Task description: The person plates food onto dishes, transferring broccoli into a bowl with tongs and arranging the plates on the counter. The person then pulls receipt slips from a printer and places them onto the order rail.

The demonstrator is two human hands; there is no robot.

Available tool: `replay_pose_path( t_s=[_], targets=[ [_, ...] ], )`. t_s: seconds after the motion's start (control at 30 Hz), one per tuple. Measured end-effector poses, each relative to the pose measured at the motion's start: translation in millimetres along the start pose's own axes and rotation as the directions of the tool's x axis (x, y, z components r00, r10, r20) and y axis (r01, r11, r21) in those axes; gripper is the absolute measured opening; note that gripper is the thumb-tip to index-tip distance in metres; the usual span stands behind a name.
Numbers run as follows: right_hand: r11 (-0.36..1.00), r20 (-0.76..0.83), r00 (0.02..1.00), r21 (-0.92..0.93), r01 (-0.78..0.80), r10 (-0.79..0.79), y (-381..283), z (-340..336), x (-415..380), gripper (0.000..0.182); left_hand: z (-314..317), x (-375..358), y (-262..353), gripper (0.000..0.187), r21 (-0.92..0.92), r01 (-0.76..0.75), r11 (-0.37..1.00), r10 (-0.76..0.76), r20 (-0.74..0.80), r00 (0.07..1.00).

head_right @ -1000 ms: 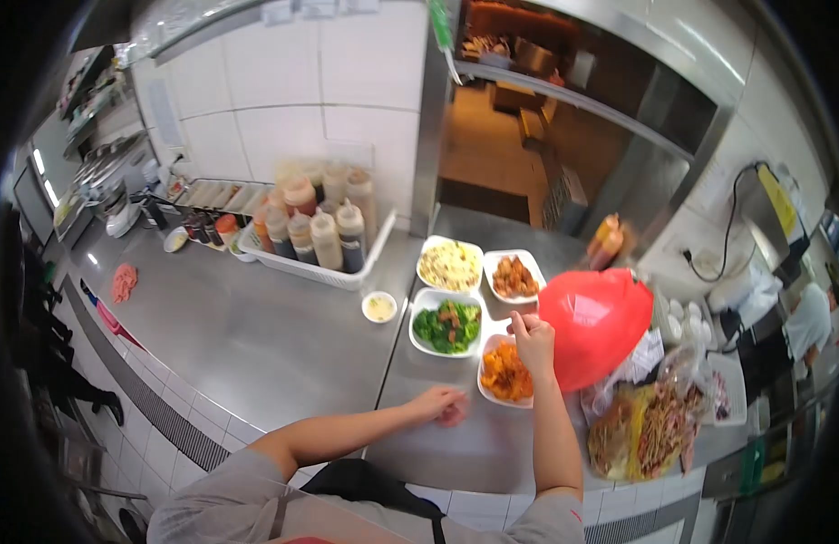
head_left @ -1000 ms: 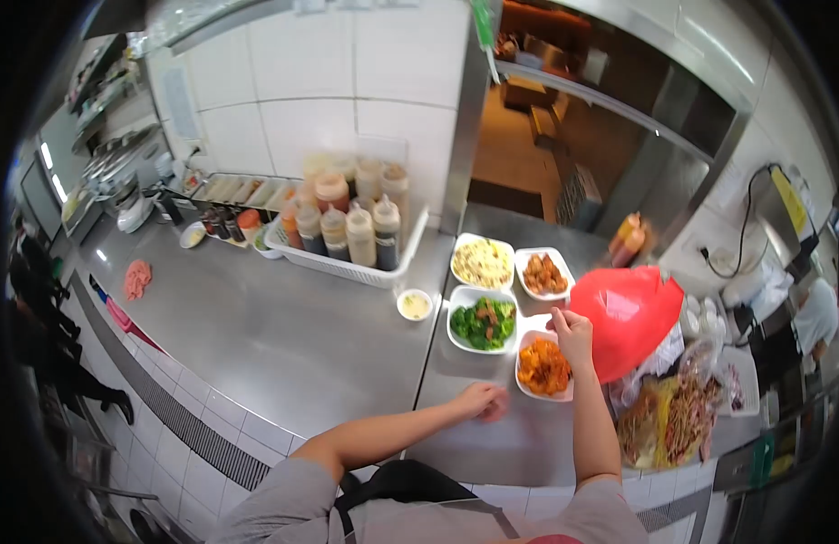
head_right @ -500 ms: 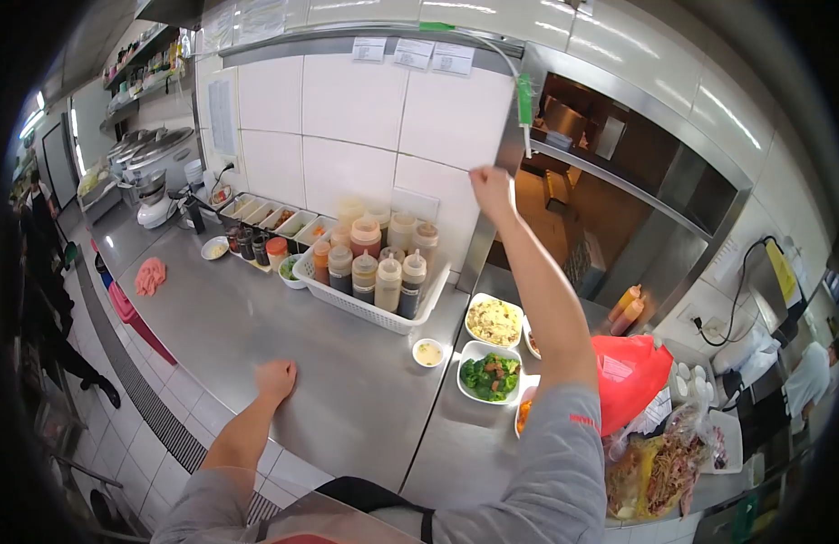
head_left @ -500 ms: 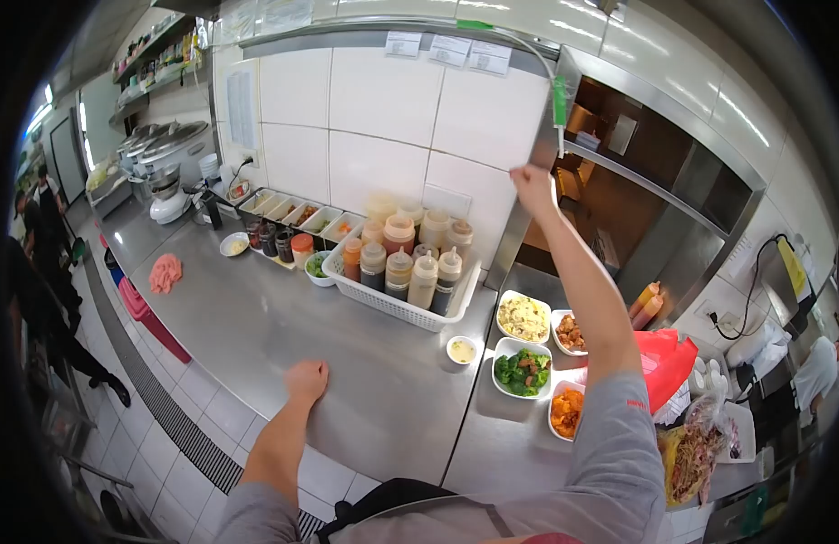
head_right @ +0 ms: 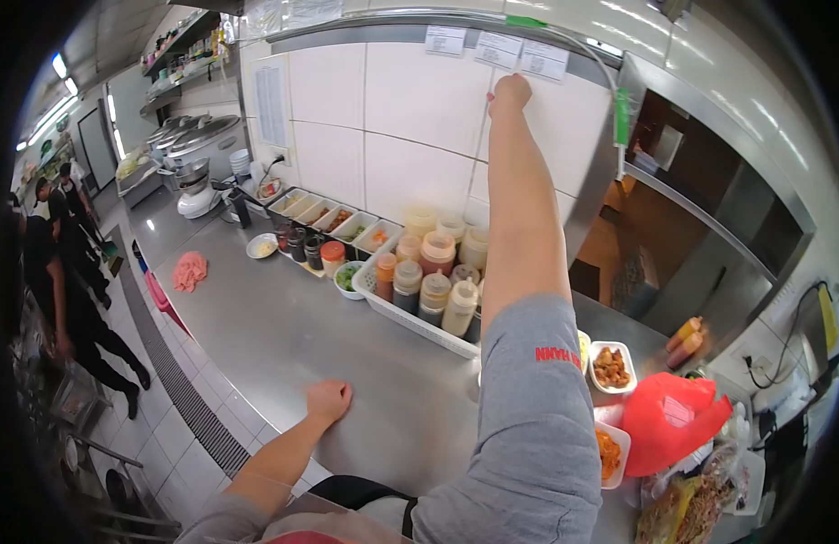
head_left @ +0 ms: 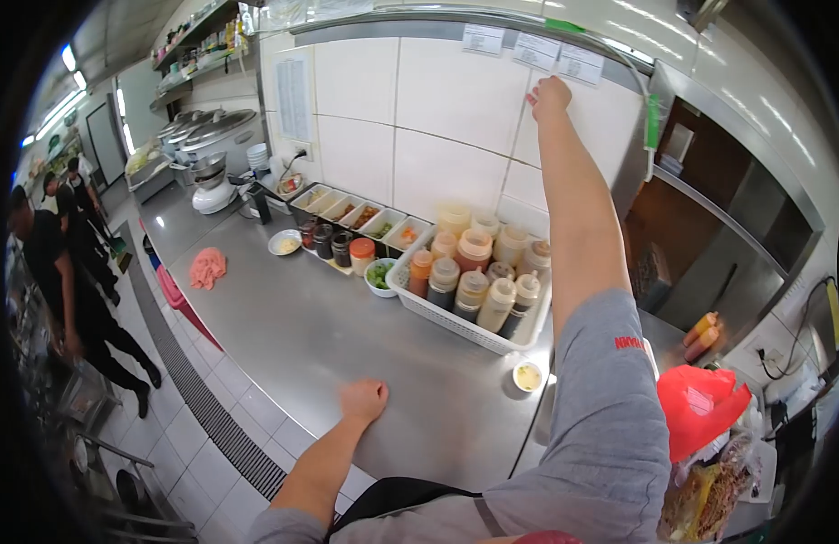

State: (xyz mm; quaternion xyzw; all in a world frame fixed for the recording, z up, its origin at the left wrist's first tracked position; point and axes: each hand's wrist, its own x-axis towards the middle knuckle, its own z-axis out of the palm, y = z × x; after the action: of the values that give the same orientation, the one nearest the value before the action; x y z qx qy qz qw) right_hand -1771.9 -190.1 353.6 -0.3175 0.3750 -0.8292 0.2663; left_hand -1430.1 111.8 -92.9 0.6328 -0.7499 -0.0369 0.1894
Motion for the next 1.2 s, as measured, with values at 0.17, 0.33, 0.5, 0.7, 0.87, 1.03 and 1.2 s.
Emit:
replay_pose_path(
  t_s=[0.17,0.33,0.5,0.7,0.87,1.03,1.2],
  targets=[
    [0.984,-0.138,0.989,0.163,0.072,-0.050,-24.5,46.2,-26.5,0.026,1.8,4.2,-4.7,0.026,-0.088,-0.097,0.991,0.090,-0.078,0.993],
    [0.994,0.026,0.996,0.080,0.079,-0.081,-23.1,44.7,-28.7,0.030,3.3,3.5,-5.0,0.027,-0.115,-0.095,0.989,0.086,-0.075,0.993],
    [0.926,-0.235,0.961,0.310,0.217,-0.146,-9.5,49.5,0.2,0.024,1.5,4.5,-3.9,0.027,-0.086,-0.109,0.990,0.103,-0.071,0.992],
    [0.955,-0.078,0.966,0.149,0.258,-0.248,6.2,37.4,11.3,0.022,2.1,2.1,-5.3,0.026,-0.078,-0.110,0.991,0.102,-0.100,0.990],
    [0.977,-0.129,0.977,0.106,0.183,-0.169,13.3,9.9,2.6,0.016,5.0,2.6,-5.6,0.026,-0.123,-0.130,0.984,0.111,-0.152,0.982],
    [0.980,-0.081,0.986,0.125,0.153,-0.144,14.2,5.5,13.5,0.016,4.5,1.3,-4.1,0.026,-0.103,-0.129,0.986,0.115,-0.131,0.985],
    [0.985,-0.014,0.998,0.157,0.066,-0.065,8.1,-10.1,-2.4,0.016,5.3,4.3,-4.1,0.027,-0.141,-0.157,0.977,0.138,-0.141,0.980]
  ],
)
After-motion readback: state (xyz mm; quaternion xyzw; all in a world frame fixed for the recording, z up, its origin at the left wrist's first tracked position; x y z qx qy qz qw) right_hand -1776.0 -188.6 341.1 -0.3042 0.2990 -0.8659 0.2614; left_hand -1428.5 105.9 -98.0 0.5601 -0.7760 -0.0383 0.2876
